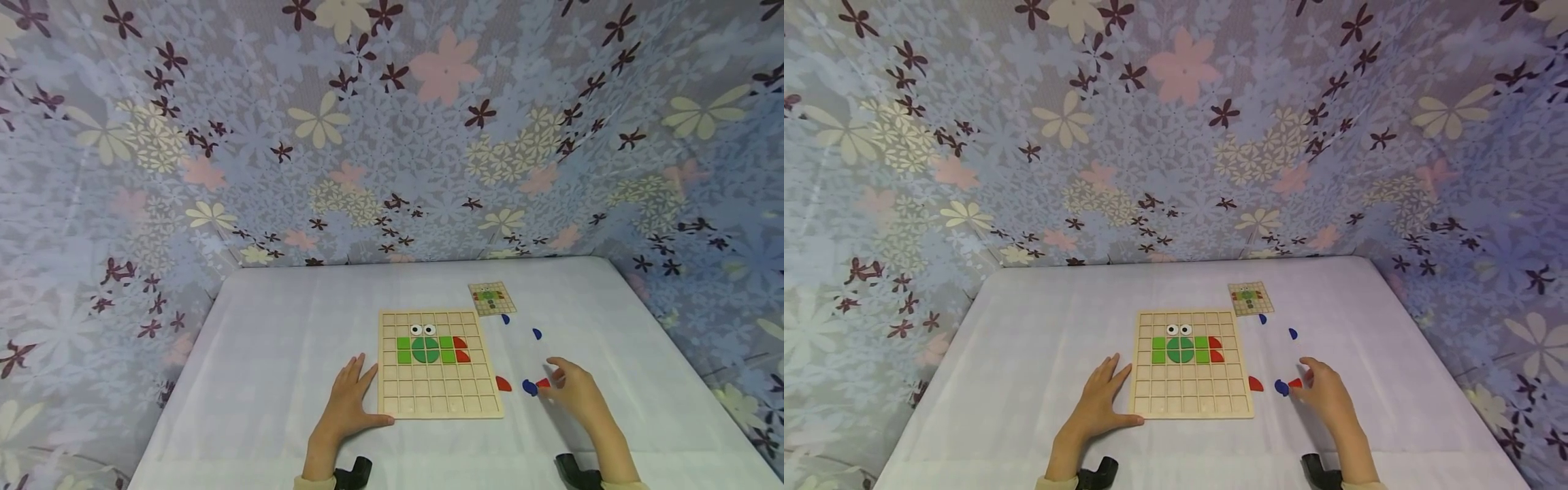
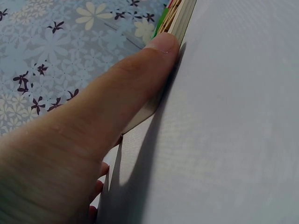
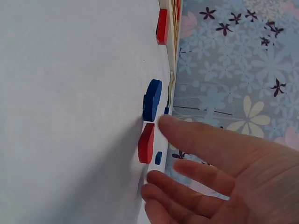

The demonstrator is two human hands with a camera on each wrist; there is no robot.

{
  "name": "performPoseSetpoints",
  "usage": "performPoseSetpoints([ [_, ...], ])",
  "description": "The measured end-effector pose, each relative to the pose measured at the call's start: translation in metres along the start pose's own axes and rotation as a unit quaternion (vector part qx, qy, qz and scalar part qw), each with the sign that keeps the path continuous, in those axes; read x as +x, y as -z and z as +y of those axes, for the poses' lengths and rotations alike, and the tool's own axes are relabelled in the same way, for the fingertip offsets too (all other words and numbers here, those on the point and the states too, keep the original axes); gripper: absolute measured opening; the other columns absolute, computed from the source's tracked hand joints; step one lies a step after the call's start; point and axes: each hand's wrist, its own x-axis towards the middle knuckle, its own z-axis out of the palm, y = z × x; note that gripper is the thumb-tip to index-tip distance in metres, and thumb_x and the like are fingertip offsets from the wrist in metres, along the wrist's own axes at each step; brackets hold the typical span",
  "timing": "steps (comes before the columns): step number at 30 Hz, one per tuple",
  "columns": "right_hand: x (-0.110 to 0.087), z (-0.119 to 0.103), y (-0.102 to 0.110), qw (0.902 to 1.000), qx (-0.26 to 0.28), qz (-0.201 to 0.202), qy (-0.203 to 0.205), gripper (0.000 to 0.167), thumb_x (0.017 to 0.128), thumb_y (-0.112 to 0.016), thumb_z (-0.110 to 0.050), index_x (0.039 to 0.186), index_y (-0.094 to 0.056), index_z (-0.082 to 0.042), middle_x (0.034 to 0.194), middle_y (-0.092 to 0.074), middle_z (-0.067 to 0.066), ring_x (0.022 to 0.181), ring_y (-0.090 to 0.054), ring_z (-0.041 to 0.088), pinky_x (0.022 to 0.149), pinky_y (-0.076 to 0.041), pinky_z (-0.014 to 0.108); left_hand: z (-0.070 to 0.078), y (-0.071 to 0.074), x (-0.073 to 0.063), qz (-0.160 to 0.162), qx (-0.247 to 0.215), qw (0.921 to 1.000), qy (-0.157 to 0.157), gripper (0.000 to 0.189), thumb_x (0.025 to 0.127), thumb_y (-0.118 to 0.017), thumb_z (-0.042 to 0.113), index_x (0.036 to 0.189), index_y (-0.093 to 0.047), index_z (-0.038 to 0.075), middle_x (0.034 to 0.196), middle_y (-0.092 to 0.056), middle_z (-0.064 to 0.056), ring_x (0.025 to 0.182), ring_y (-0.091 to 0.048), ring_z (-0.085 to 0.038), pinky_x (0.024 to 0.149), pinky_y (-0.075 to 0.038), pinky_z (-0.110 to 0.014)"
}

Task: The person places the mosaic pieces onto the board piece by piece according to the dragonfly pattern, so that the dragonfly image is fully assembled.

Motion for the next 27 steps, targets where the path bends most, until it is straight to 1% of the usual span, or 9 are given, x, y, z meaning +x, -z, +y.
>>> performPoseSetpoints([
  [2, 0.001, 0.001, -0.002, 1.0, 0.0, -0.005, 0.005, 0.058, 0.073, -0.077, -0.006, 0.122, -0.052, 0.013, 0.09, -0.064, 0.021, 0.08, -0.06, 0.028, 0.067, -0.054, 0.042, -0.001, -0.001, 0.001, -0.001, 0.003, 1.0, 0.003, 0.105, 0.057, -0.084, 0.053, 0.143, -0.044, 0.008, 0.155, -0.028, -0.019, 0.144, -0.022, -0.04, 0.116, -0.022, -0.058],
  [5, 0.003, 0.002, -0.006, 0.9996, 0.006, 0.001, 0.026, 0.053, 0.073, -0.074, 0.0, 0.121, -0.054, 0.012, 0.09, -0.064, 0.019, 0.078, -0.059, 0.025, 0.067, -0.054, 0.039, -0.001, -0.001, 0.002, -0.004, 0.002, 1.0, 0.009, 0.105, 0.057, -0.084, 0.054, 0.143, -0.043, 0.008, 0.155, -0.027, -0.019, 0.145, -0.021, -0.039, 0.117, -0.021, -0.057],
  [8, 0.004, 0.002, -0.009, 0.9982, 0.009, 0.019, 0.056, 0.048, 0.076, -0.066, 0.007, 0.122, -0.054, 0.01, 0.096, -0.065, 0.022, 0.082, -0.061, 0.031, 0.071, -0.055, 0.045, -0.001, -0.001, 0.003, -0.006, 0.007, 0.9999, 0.011, 0.105, 0.057, -0.083, 0.054, 0.143, -0.043, 0.008, 0.155, -0.027, -0.019, 0.145, -0.021, -0.039, 0.117, -0.021, -0.057],
  [10, 0.004, 0.001, -0.01, 0.997, 0.014, 0.032, 0.069, 0.048, 0.077, -0.062, 0.01, 0.124, -0.054, 0.009, 0.101, -0.066, 0.024, 0.088, -0.062, 0.036, 0.076, -0.055, 0.051, 0.0, -0.002, 0.003, -0.006, 0.009, 0.9999, 0.011, 0.105, 0.058, -0.083, 0.054, 0.143, -0.043, 0.008, 0.156, -0.027, -0.019, 0.145, -0.021, -0.039, 0.117, -0.021, -0.057],
  [12, 0.005, 0.001, -0.011, 0.9967, 0.017, 0.038, 0.07, 0.049, 0.077, -0.061, 0.01, 0.125, -0.053, 0.008, 0.105, -0.065, 0.026, 0.093, -0.062, 0.04, 0.079, -0.054, 0.054, 0.0, -0.002, 0.003, -0.007, 0.01, 0.9999, 0.011, 0.105, 0.058, -0.083, 0.054, 0.143, -0.043, 0.008, 0.155, -0.027, -0.019, 0.145, -0.021, -0.039, 0.117, -0.021, -0.057],
  [14, 0.005, 0.002, -0.011, 0.997, 0.02, 0.036, 0.065, 0.051, 0.076, -0.065, 0.008, 0.126, -0.052, 0.008, 0.105, -0.065, 0.026, 0.096, -0.061, 0.042, 0.081, -0.053, 0.055, 0.0, -0.002, 0.003, -0.006, 0.009, 0.9999, 0.009, 0.105, 0.058, -0.083, 0.054, 0.143, -0.043, 0.008, 0.155, -0.027, -0.02, 0.145, -0.021, -0.04, 0.117, -0.021, -0.057],
  [18, 0.007, 0.003, -0.013, 0.9972, 0.017, 0.031, 0.065, 0.053, 0.074, -0.072, 0.005, 0.123, -0.054, 0.008, 0.101, -0.066, 0.023, 0.095, -0.061, 0.041, 0.084, -0.052, 0.057, 0.0, -0.003, 0.002, -0.006, 0.009, 0.9999, 0.009, 0.105, 0.058, -0.083, 0.054, 0.143, -0.043, 0.008, 0.156, -0.027, -0.019, 0.145, -0.021, -0.04, 0.117, -0.021, -0.057],
  [23, 0.007, 0.004, -0.017, 0.9953, 0.014, 0.048, 0.083, 0.046, 0.072, -0.066, 0.011, 0.117, -0.06, 0.006, 0.095, -0.07, 0.019, 0.092, -0.064, 0.038, 0.083, -0.052, 0.056, -0.001, -0.004, 0.002, -0.003, 0.013, 0.9999, 0.004, 0.105, 0.058, -0.083, 0.055, 0.143, -0.043, 0.008, 0.155, -0.027, -0.02, 0.145, -0.022, -0.04, 0.117, -0.022, -0.057],
  [27, 0.005, 0.006, -0.018, 0.9946, 0.019, 0.049, 0.089, 0.047, 0.071, -0.063, 0.014, 0.117, -0.06, 0.007, 0.099, -0.069, 0.021, 0.096, -0.063, 0.041, 0.086, -0.051, 0.057, -0.003, -0.005, 0.002, -0.004, 0.016, 0.9999, 0.005, 0.105, 0.058, -0.083, 0.056, 0.143, -0.043, 0.008, 0.155, -0.027, -0.019, 0.145, -0.022, -0.039, 0.117, -0.022, -0.056],
])
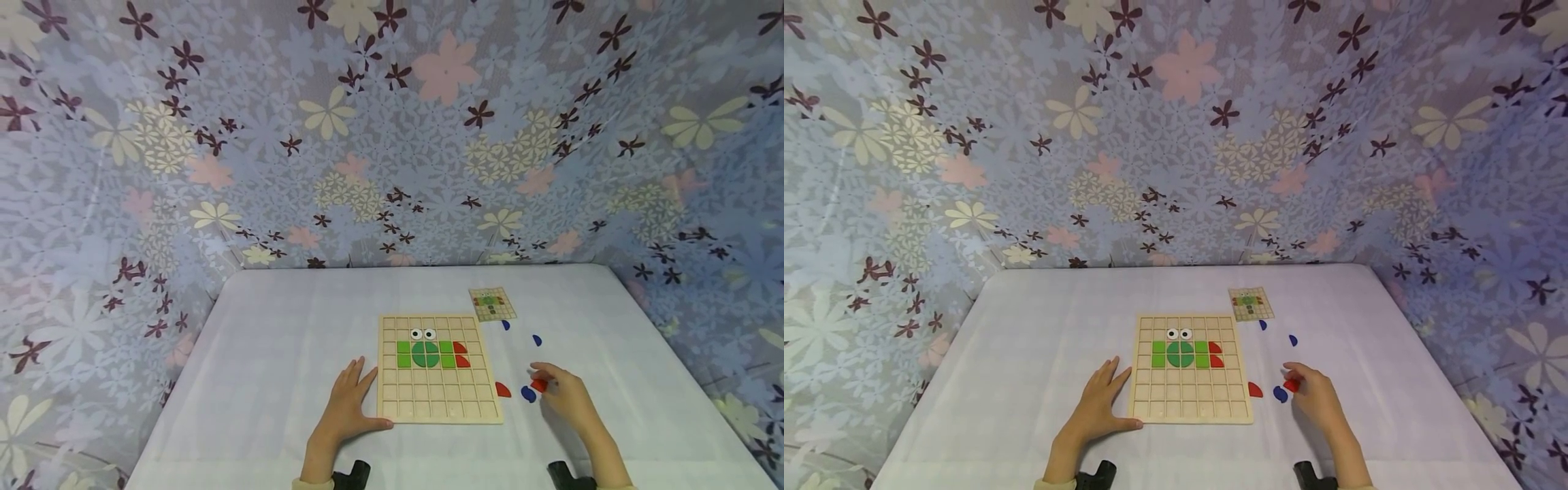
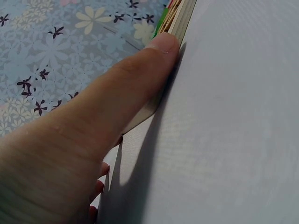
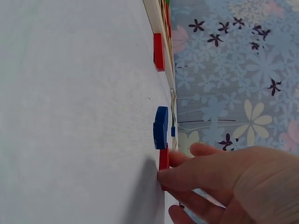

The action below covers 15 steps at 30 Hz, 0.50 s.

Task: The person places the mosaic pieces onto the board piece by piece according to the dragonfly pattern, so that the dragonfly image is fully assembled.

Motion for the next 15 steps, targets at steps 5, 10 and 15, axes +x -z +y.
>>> performPoseSetpoints([
  [5, -0.002, 0.005, 0.001, 0.9993, 0.017, 0.006, -0.031, 0.049, 0.071, -0.069, 0.008, 0.118, -0.058, 0.009, 0.101, -0.066, 0.025, 0.094, -0.062, 0.04, 0.085, -0.051, 0.056, 0.001, 0.0, -0.001, -0.001, 0.006, 1.0, -0.002, 0.106, 0.057, -0.083, 0.056, 0.143, -0.043, 0.008, 0.155, -0.028, -0.019, 0.145, -0.022, -0.039, 0.117, -0.022, -0.056],
  [10, 0.0, 0.01, 0.001, 0.9983, 0.033, -0.001, -0.047, 0.046, 0.072, -0.07, 0.007, 0.117, -0.059, 0.009, 0.097, -0.067, 0.024, 0.086, -0.064, 0.033, 0.078, -0.055, 0.048, 0.001, 0.0, -0.001, 0.003, 0.008, 1.0, -0.004, 0.105, 0.057, -0.083, 0.056, 0.143, -0.043, 0.008, 0.155, -0.028, -0.019, 0.144, -0.023, -0.039, 0.117, -0.023, -0.056],
  [15, 0.001, 0.011, -0.001, 0.9985, 0.027, 0.005, -0.047, 0.047, 0.074, -0.07, 0.005, 0.119, -0.059, 0.006, 0.098, -0.068, 0.022, 0.091, -0.064, 0.037, 0.084, -0.054, 0.053, 0.001, 0.001, -0.001, 0.004, 0.004, 1.0, -0.003, 0.106, 0.058, -0.083, 0.056, 0.143, -0.043, 0.008, 0.155, -0.028, -0.018, 0.145, -0.022, -0.038, 0.117, -0.022, -0.056],
])
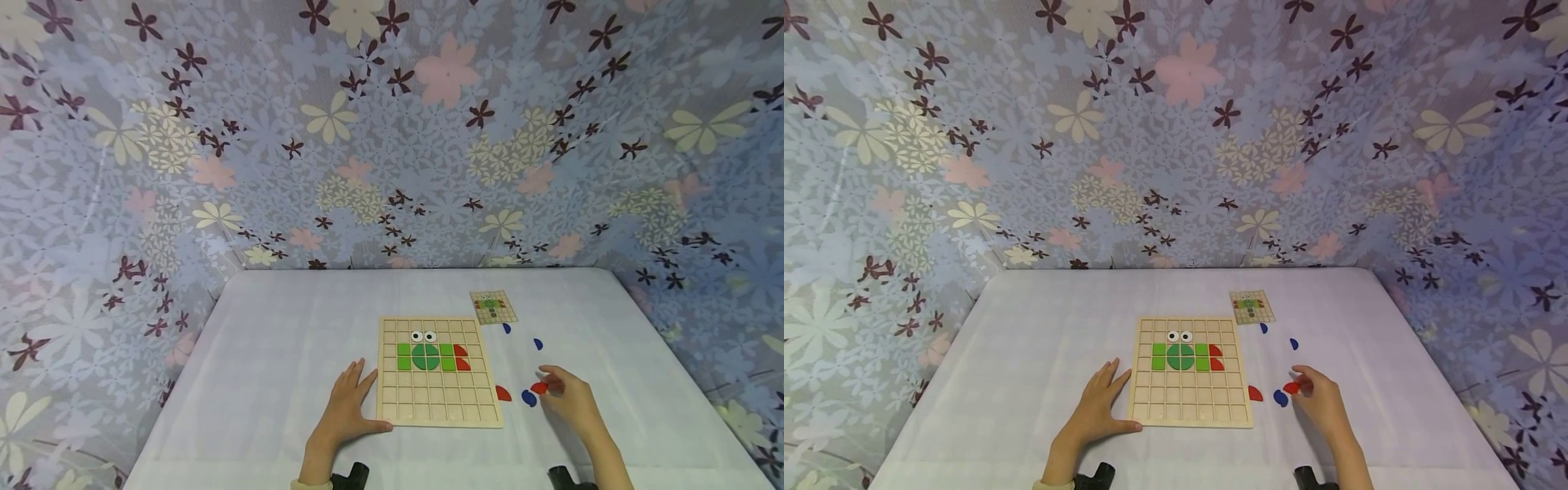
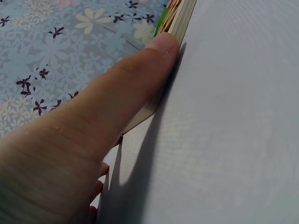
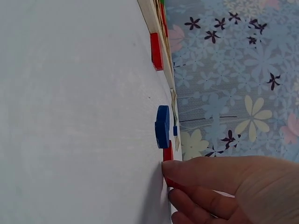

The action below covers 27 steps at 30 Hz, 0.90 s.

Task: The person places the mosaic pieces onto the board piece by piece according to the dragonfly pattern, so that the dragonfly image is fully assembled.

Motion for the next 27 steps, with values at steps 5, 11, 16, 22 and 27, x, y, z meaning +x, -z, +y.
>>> performPoseSetpoints([
  [5, 0.001, -0.007, 0.001, 0.9995, -0.006, 0.026, 0.016, 0.046, 0.075, -0.071, 0.004, 0.119, -0.059, 0.006, 0.098, -0.069, 0.022, 0.094, -0.064, 0.038, 0.087, -0.053, 0.054, 0.0, 0.0, -0.001, 0.002, -0.005, 1.0, 0.0, 0.106, 0.057, -0.083, 0.055, 0.142, -0.044, 0.007, 0.155, -0.028, -0.019, 0.144, -0.023, -0.039, 0.117, -0.022, -0.056],
  [11, 0.01, -0.023, 0.0, 0.9974, 0.015, 0.056, 0.042, 0.045, 0.077, -0.07, 0.004, 0.12, -0.058, 0.005, 0.103, -0.068, 0.022, 0.096, -0.063, 0.036, 0.087, -0.053, 0.053, -0.001, 0.001, -0.003, 0.004, -0.01, 0.9999, 0.004, 0.106, 0.056, -0.083, 0.056, 0.142, -0.045, 0.008, 0.155, -0.029, -0.019, 0.144, -0.023, -0.04, 0.116, -0.022, -0.058],
  [16, 0.023, -0.037, -0.005, 0.9954, 0.028, 0.061, 0.069, 0.044, 0.077, -0.07, 0.005, 0.119, -0.059, 0.004, 0.103, -0.068, 0.021, 0.095, -0.063, 0.035, 0.087, -0.053, 0.052, -0.002, 0.0, -0.003, -0.001, -0.011, 0.9999, 0.001, 0.105, 0.057, -0.083, 0.056, 0.142, -0.045, 0.008, 0.155, -0.028, -0.018, 0.144, -0.022, -0.04, 0.116, -0.022, -0.059],
  [22, 0.044, -0.06, -0.014, 0.9901, 0.044, 0.055, 0.121, 0.046, 0.076, -0.073, 0.005, 0.12, -0.06, 0.003, 0.102, -0.069, 0.019, 0.095, -0.064, 0.035, 0.084, -0.054, 0.051, 0.0, 0.002, -0.002, 0.002, -0.011, 0.9999, -0.007, 0.105, 0.057, -0.083, 0.055, 0.142, -0.045, 0.007, 0.155, -0.028, -0.02, 0.144, -0.022, -0.041, 0.116, -0.022, -0.058],
  [27, 0.06, -0.084, -0.027, 0.9844, 0.071, 0.028, 0.159, 0.046, 0.077, -0.072, 0.004, 0.121, -0.06, 0.003, 0.104, -0.068, 0.018, 0.097, -0.064, 0.034, 0.083, -0.052, 0.051, 0.0, 0.001, -0.002, 0.0, -0.004, 1.0, 0.001, 0.105, 0.058, -0.083, 0.056, 0.143, -0.044, 0.008, 0.156, -0.027, -0.019, 0.145, -0.022, -0.039, 0.117, -0.022, -0.057],
])
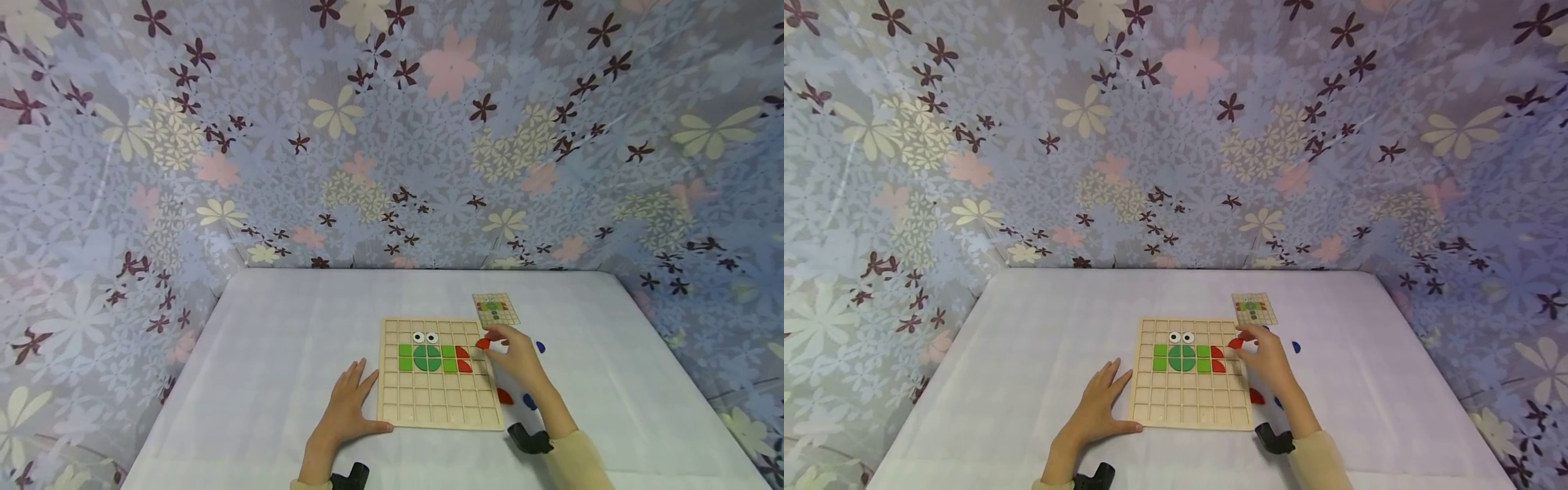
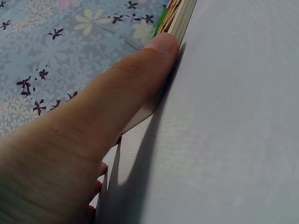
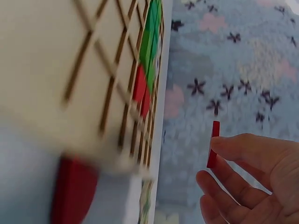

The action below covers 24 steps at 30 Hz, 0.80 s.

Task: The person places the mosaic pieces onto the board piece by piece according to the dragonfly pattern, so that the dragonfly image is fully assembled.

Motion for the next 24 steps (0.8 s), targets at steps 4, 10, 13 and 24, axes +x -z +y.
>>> performPoseSetpoints([
  [4, 0.016, -0.015, -0.015, 0.9994, 0.018, -0.025, 0.014, 0.045, 0.078, -0.073, 0.001, 0.121, -0.06, 0.003, 0.106, -0.068, 0.019, 0.098, -0.063, 0.034, 0.084, -0.051, 0.052, -0.001, 0.0, -0.001, 0.009, -0.005, 0.9999, -0.005, 0.104, 0.059, -0.082, 0.057, 0.142, -0.044, 0.008, 0.155, -0.028, -0.019, 0.144, -0.022, -0.039, 0.117, -0.021, -0.058],
  [10, 0.034, -0.035, -0.041, 0.9967, 0.042, -0.059, 0.038, 0.042, 0.079, -0.073, 0.0, 0.119, -0.062, 0.002, 0.107, -0.068, 0.021, 0.096, -0.063, 0.033, 0.083, -0.052, 0.051, -0.003, -0.002, -0.003, 0.034, -0.008, 0.9989, -0.031, 0.103, 0.062, -0.077, 0.064, 0.142, -0.044, 0.008, 0.155, -0.029, -0.019, 0.145, -0.021, -0.037, 0.118, -0.02, -0.054],
  [13, 0.039, -0.045, -0.053, 0.9941, 0.06, -0.074, 0.051, 0.042, 0.079, -0.073, -0.001, 0.12, -0.062, 0.002, 0.108, -0.067, 0.021, 0.096, -0.063, 0.032, 0.083, -0.051, 0.05, -0.004, -0.001, -0.001, 0.024, -0.008, 0.9994, -0.022, 0.104, 0.061, -0.078, 0.063, 0.143, -0.043, 0.009, 0.155, -0.028, -0.018, 0.145, -0.021, -0.037, 0.118, -0.02, -0.054],
  [24, 0.052, -0.075, -0.094, 0.9863, 0.071, -0.136, 0.06, 0.041, 0.082, -0.069, 0.0, 0.122, -0.061, 0.0, 0.104, -0.068, 0.013, 0.097, -0.062, 0.028, 0.084, -0.053, 0.046, -0.007, 0.0, -0.002, -0.014, 0.002, 0.9999, -0.001, 0.105, 0.059, -0.082, 0.058, 0.144, -0.042, 0.011, 0.157, -0.025, -0.015, 0.146, -0.019, -0.036, 0.118, -0.021, -0.055],
])
